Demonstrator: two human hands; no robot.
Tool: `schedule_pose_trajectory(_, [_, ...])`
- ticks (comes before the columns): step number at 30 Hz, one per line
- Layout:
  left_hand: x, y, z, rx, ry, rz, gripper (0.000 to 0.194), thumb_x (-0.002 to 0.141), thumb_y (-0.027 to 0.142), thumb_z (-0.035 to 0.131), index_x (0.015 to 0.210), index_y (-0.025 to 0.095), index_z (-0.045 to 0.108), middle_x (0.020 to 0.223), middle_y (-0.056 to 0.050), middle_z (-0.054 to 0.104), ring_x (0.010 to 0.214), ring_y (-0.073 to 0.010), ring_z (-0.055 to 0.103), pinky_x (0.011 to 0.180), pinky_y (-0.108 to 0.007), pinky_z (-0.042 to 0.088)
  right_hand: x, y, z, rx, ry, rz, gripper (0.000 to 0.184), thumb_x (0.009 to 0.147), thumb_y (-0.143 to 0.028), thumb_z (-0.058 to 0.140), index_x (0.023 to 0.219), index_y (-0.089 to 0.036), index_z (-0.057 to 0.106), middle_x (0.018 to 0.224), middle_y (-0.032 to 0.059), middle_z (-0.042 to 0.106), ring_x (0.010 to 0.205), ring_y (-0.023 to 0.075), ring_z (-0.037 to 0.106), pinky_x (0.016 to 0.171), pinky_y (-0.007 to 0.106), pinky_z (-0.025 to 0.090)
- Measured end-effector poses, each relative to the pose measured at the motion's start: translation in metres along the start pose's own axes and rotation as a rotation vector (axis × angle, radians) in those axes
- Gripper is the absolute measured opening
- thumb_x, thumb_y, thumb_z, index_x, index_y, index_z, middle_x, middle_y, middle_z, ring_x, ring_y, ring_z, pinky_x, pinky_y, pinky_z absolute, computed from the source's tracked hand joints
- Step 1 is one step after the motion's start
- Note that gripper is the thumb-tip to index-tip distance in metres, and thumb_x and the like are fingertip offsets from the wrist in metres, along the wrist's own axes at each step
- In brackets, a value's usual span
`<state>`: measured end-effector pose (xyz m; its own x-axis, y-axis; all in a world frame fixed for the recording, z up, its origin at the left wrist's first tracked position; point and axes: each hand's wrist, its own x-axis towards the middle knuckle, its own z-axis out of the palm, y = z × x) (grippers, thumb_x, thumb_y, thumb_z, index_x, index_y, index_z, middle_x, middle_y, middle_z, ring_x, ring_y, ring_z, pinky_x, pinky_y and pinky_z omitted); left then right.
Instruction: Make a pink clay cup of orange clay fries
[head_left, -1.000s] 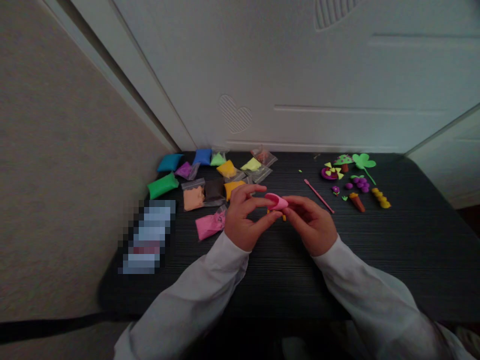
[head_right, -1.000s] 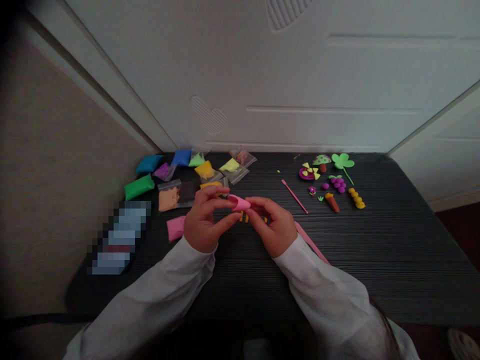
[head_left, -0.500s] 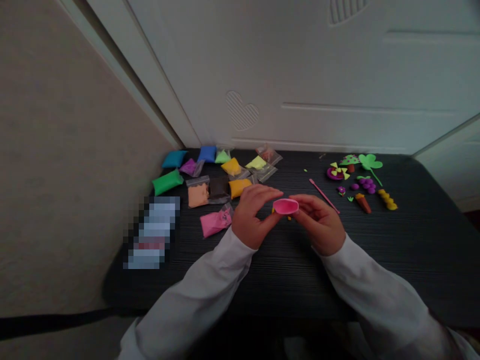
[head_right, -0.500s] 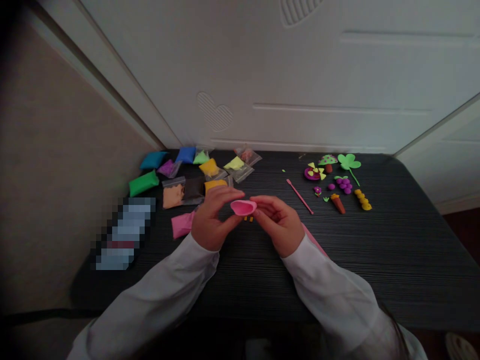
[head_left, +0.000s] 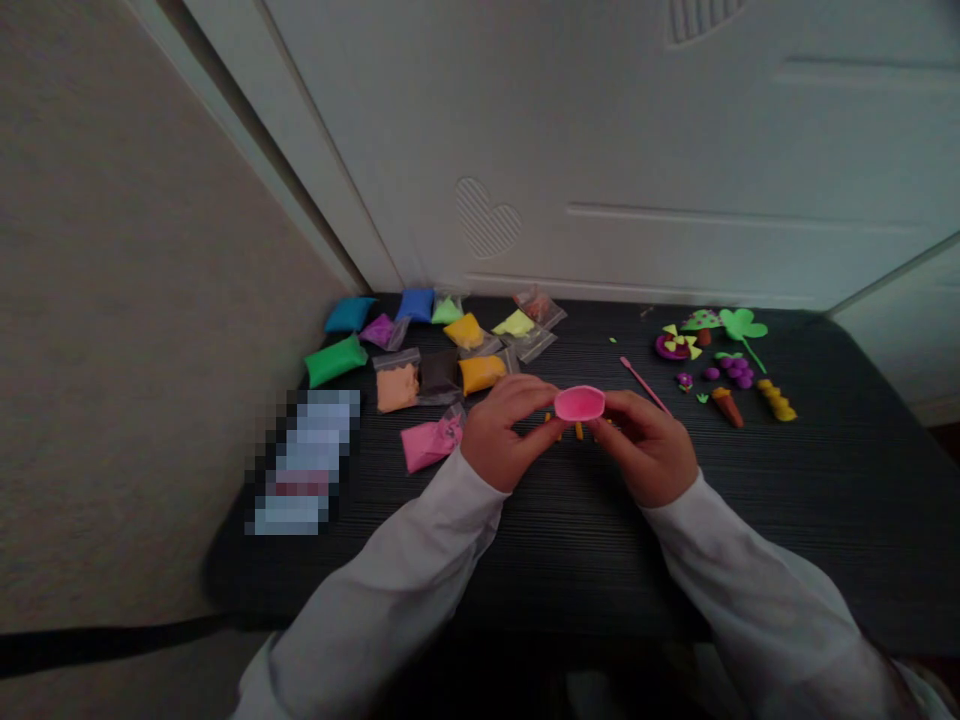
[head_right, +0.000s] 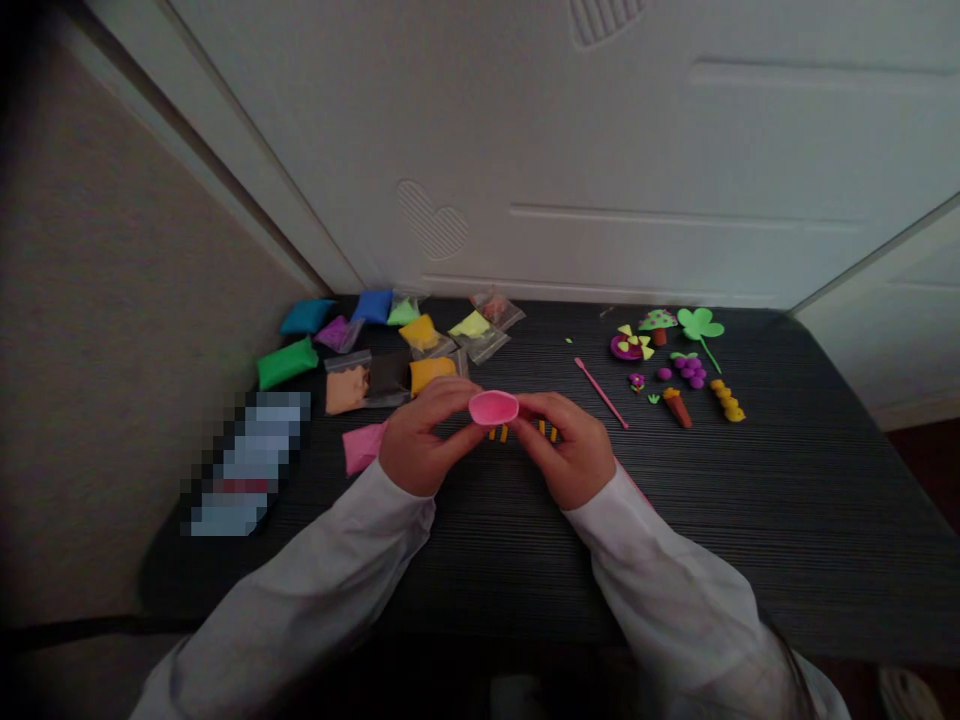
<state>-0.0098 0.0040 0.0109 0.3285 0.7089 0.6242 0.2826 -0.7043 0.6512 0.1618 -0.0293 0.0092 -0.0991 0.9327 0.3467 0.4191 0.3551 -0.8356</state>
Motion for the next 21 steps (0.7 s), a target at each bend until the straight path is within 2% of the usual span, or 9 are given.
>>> schedule_pose_trajectory(6, [0.0008,-0.0003,-0.0001,-0.070,-0.022,-0.041,0.016,0.070,0.020,0.062,0.086,0.016,0.066,0.085,-0.007,0.067,0.083,-0.0156,0.059,0.077,-0.033,0.047,-0.0020,-0.0010,-0.0002,0.094,0.000,0.100,0.019,0.075,-0.026,0.059,0.093,-0.024,0.061,0.088,0.0020,0.064,0.079,0.0148,0.059,0.073,0.030,0.048])
schedule_pose_trajectory(13, [-0.0030,-0.0001,0.0017,-0.230,-0.101,-0.253,0.023,0.070,0.025,0.062,0.092,0.018,0.065,0.093,-0.006,0.066,0.088,-0.0159,0.060,0.081,-0.031,0.046,0.0012,-0.0042,0.0026,0.343,-0.028,0.253,0.020,0.071,-0.029,0.063,0.090,-0.021,0.061,0.082,0.0010,0.066,0.074,0.0134,0.061,0.070,0.028,0.050])
schedule_pose_trajectory(17, [-0.0034,-0.0014,0.0034,-0.214,-0.111,-0.319,0.021,0.071,0.028,0.061,0.089,0.019,0.066,0.090,-0.004,0.067,0.084,-0.0147,0.060,0.078,-0.030,0.047,0.0012,-0.0036,0.0045,0.360,-0.036,0.274,0.022,0.071,-0.031,0.063,0.089,-0.020,0.060,0.080,0.0015,0.065,0.073,0.0129,0.060,0.068,0.028,0.050])
schedule_pose_trajectory(21, [-0.0024,-0.0010,0.0034,-0.189,-0.124,-0.317,0.020,0.071,0.028,0.061,0.087,0.018,0.066,0.087,-0.004,0.067,0.081,-0.0142,0.061,0.076,-0.029,0.048,0.0007,-0.0047,0.0044,0.373,-0.046,0.270,0.023,0.071,-0.031,0.063,0.091,-0.021,0.060,0.084,0.0020,0.064,0.075,0.0133,0.059,0.070,0.029,0.049])
